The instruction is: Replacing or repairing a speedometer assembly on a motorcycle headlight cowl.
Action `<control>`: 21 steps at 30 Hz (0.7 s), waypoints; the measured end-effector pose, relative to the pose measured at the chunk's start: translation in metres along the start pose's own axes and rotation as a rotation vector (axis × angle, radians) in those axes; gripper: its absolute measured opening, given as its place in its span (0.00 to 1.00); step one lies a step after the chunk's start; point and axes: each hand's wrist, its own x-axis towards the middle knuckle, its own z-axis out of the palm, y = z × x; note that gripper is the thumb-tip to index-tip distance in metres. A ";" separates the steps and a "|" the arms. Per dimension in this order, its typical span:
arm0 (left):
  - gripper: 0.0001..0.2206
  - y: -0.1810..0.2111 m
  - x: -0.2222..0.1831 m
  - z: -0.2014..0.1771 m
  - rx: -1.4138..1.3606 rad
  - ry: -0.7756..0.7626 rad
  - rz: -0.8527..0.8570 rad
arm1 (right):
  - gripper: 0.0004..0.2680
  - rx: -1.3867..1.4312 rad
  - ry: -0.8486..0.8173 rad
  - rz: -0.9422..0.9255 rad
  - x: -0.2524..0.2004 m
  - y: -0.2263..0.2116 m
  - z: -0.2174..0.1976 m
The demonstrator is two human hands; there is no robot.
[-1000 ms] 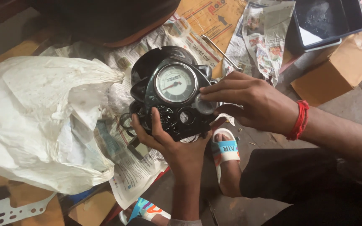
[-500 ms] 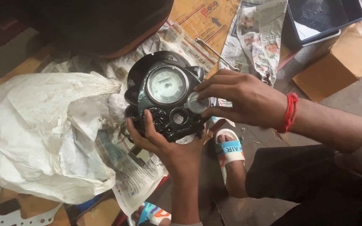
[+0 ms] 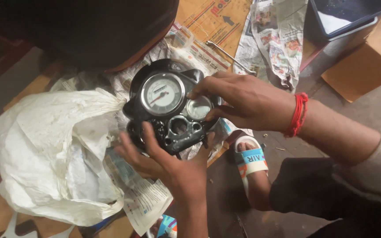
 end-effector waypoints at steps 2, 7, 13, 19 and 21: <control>0.56 -0.001 0.000 -0.003 0.146 0.033 0.070 | 0.16 0.039 0.014 0.082 0.000 0.000 0.001; 0.41 0.005 0.014 -0.001 0.220 -0.163 0.280 | 0.22 0.289 0.402 0.236 -0.013 -0.003 0.025; 0.39 0.009 0.015 -0.005 0.256 -0.197 0.279 | 0.05 0.602 1.287 0.859 -0.051 -0.013 0.162; 0.39 0.013 0.006 -0.006 0.274 -0.244 0.307 | 0.09 1.039 1.293 0.576 -0.043 -0.032 0.177; 0.37 0.013 0.008 -0.006 0.271 -0.227 0.314 | 0.11 0.705 1.179 0.492 -0.039 -0.040 0.142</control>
